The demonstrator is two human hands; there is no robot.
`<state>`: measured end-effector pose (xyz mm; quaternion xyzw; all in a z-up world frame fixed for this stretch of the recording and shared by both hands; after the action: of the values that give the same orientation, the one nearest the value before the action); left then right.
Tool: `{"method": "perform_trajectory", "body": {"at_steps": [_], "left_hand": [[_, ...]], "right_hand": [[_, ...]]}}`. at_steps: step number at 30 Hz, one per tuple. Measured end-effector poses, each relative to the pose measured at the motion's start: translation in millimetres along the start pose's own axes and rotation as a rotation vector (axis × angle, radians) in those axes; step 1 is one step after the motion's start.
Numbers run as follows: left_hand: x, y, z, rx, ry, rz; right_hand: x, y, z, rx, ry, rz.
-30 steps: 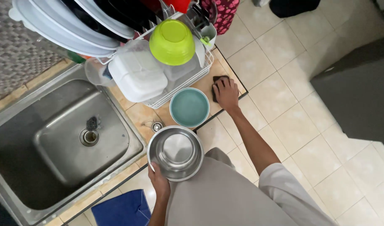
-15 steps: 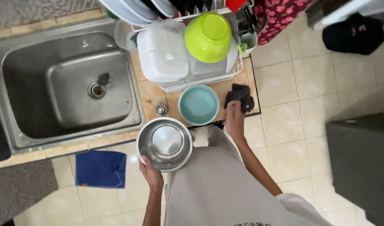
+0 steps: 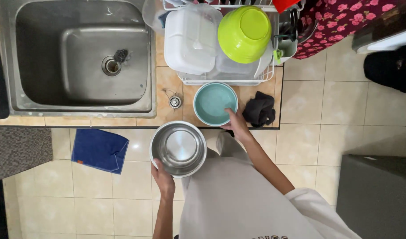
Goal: Washing and drying various bowls and plates at a kitchen sink.
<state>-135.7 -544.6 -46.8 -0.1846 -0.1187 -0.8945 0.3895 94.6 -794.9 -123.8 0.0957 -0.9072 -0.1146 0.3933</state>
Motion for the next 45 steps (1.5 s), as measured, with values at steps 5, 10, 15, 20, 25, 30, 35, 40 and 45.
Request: {"method": "perform_trajectory", "body": {"at_steps": [5,10,15,20,25,30,35,40,45], "left_hand": [[-14.2,21.4,15.6,-0.114,-0.022,-0.086],[-23.3,41.0,34.3,-0.253,0.042,-0.177],[-33.4,46.7,35.2,-0.218,-0.030,-0.257],[-48.1,47.0,26.5,-0.238,0.022,-0.303],[-61.4,71.9,27.5,-0.507,0.049,-0.298],[-81.5,111.3,4.9,-0.608,0.169,-0.341],[-90.6,136.9,4.5,-0.598,0.283,-0.351],[-95.6,156.4,10.7,-0.583,0.286,-0.382],[-107.5,155.7,-7.5,-0.597,0.422,-0.386]], "right_hand": [[3.7,1.5,-10.8,0.042,-0.079,0.044],[13.4,-9.5,-17.0,0.074,-0.089,0.080],[55.9,-7.9,-48.2,0.093,-0.082,0.168],[91.9,-18.8,-75.9,0.124,-0.138,0.271],[125.2,-19.5,-97.4,0.125,-0.156,0.334],[124.8,-16.8,-80.7,0.227,-0.108,0.356],[119.3,7.2,-68.3,0.215,-0.057,0.310],[113.0,32.1,-69.3,0.245,-0.039,0.282],[96.0,38.1,-58.6,0.138,-0.022,0.248]]}}
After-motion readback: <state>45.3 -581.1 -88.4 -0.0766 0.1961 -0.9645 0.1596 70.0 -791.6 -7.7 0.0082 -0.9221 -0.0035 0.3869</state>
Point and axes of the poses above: each hand's wrist, its own x-axis away from the middle knuckle, its own y-axis out of the palm, z = x × y, the point moved 1 cm from there along -x, towards the middle knuckle, and after that the axes turned 3 degrees about -z, right-handed, at the moved point
